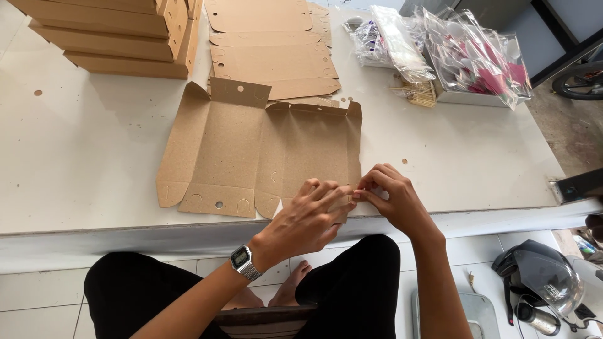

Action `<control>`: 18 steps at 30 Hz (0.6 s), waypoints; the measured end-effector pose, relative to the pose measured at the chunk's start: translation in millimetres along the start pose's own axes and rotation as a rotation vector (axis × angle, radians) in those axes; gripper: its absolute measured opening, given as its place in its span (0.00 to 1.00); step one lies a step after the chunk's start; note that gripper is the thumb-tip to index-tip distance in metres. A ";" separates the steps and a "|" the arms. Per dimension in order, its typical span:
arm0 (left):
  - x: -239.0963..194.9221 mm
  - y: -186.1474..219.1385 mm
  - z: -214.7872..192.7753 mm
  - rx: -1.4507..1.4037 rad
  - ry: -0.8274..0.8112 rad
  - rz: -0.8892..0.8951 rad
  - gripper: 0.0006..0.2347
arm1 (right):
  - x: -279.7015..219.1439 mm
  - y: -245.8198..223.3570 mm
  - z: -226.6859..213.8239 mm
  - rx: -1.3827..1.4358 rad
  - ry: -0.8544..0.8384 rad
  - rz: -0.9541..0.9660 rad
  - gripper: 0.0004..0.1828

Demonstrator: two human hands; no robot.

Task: The person assembles a flat cardboard box blank into a finished box by folding the side panels and tucking the tabs into slots. The person works by hand on a white countertop, completing one box during the clip.

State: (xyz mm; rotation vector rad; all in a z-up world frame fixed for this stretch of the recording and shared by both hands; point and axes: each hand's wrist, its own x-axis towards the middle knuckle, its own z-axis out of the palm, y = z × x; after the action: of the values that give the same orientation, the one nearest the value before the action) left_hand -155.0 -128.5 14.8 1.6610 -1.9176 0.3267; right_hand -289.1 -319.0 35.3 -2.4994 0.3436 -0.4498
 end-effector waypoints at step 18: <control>19.0 10.3 40.0 0.006 -0.045 -0.035 0.11 | 35.6 13.1 -18.4 0.105 -0.349 0.336 0.12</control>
State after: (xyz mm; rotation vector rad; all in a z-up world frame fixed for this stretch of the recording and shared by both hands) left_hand -176.5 -163.4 -4.7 1.7177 -1.9191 0.2836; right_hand -265.7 -350.5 50.6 -2.3008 0.5675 0.1006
